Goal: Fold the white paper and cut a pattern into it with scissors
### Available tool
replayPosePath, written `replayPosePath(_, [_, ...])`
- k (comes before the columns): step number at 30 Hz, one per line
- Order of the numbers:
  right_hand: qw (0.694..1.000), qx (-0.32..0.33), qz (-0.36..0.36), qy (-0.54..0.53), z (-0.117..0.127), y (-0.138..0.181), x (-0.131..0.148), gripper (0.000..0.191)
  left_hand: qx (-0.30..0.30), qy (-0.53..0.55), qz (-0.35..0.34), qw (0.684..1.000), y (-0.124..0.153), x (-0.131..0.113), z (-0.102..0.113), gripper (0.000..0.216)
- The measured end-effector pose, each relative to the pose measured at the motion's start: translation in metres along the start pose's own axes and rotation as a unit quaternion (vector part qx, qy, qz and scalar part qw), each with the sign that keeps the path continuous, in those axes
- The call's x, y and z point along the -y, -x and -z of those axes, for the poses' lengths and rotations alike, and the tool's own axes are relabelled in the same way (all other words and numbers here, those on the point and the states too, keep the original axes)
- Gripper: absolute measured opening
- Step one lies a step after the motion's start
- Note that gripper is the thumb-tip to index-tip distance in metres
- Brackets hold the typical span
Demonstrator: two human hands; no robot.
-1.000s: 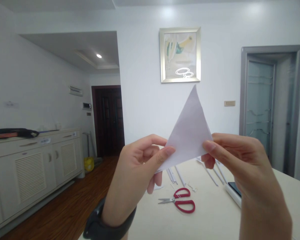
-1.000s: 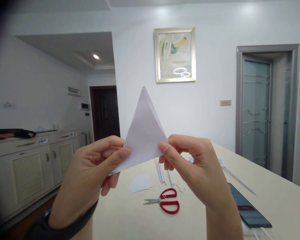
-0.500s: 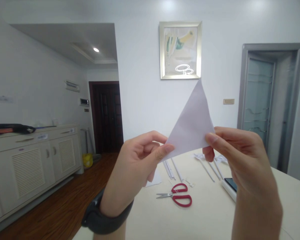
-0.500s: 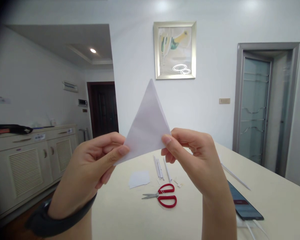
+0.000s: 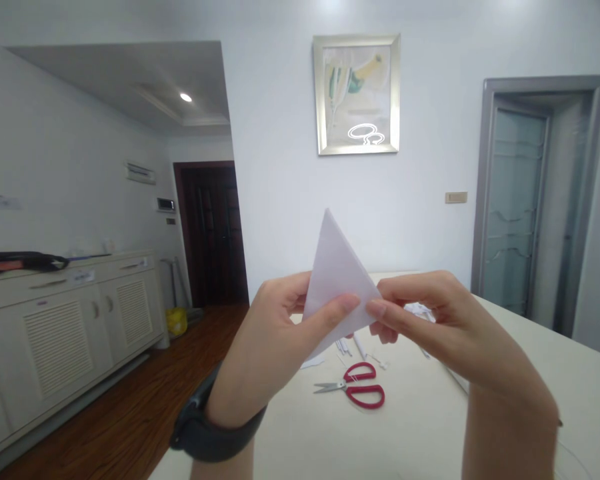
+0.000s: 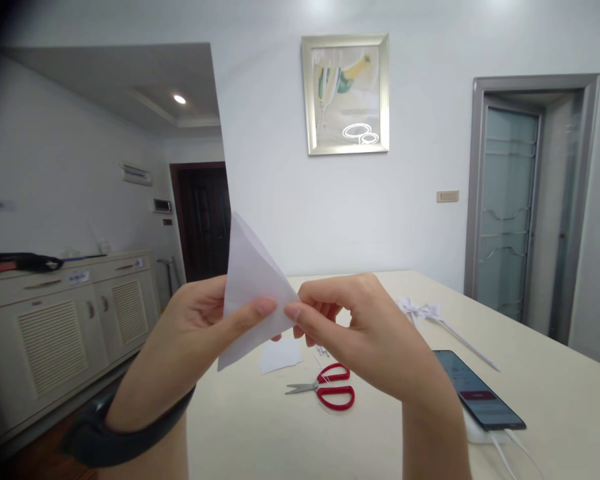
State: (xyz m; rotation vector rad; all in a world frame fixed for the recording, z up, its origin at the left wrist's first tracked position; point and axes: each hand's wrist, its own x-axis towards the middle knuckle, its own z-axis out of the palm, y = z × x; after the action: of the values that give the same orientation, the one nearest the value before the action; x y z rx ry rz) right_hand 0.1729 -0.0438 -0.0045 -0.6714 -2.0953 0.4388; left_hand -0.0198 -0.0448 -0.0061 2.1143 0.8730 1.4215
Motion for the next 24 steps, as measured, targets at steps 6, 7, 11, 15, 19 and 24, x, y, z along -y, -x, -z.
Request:
replayPosePath(6, [0.999, 0.024, 0.004, 0.027, 0.000, 0.002, 0.000, 0.031, -0.048, 0.092, -0.017, 0.994, 0.002, 0.002, -0.001, 0.010])
replayPosePath(7, [0.999, 0.025, 0.005, 0.032, 0.000, 0.003, 0.000, 0.031, -0.053, 0.104, -0.022, 0.993, 0.002, 0.002, -0.001, 0.010])
replayPosePath(11, [0.998, 0.036, 0.011, 0.047, 0.003, 0.006, 0.001, 0.031, -0.066, 0.118, -0.029, 0.990, 0.002, 0.006, 0.000, 0.006])
replayPosePath(15, [0.996, 0.060, 0.012, 0.060, 0.003, 0.007, 0.001, 0.026, -0.091, 0.127, -0.017, 0.988, 0.002, 0.012, 0.001, 0.012])
replayPosePath(19, [0.996, 0.064, 0.009, 0.059, 0.002, 0.006, 0.001, 0.028, -0.114, 0.119, 0.005, 0.986, 0.002, 0.014, 0.000, 0.019])
replayPosePath(24, [0.999, 0.037, 0.004, 0.030, 0.001, 0.003, 0.004, 0.025, -0.181, 0.070, -0.053, 0.980, 0.000, 0.013, -0.004, 0.019])
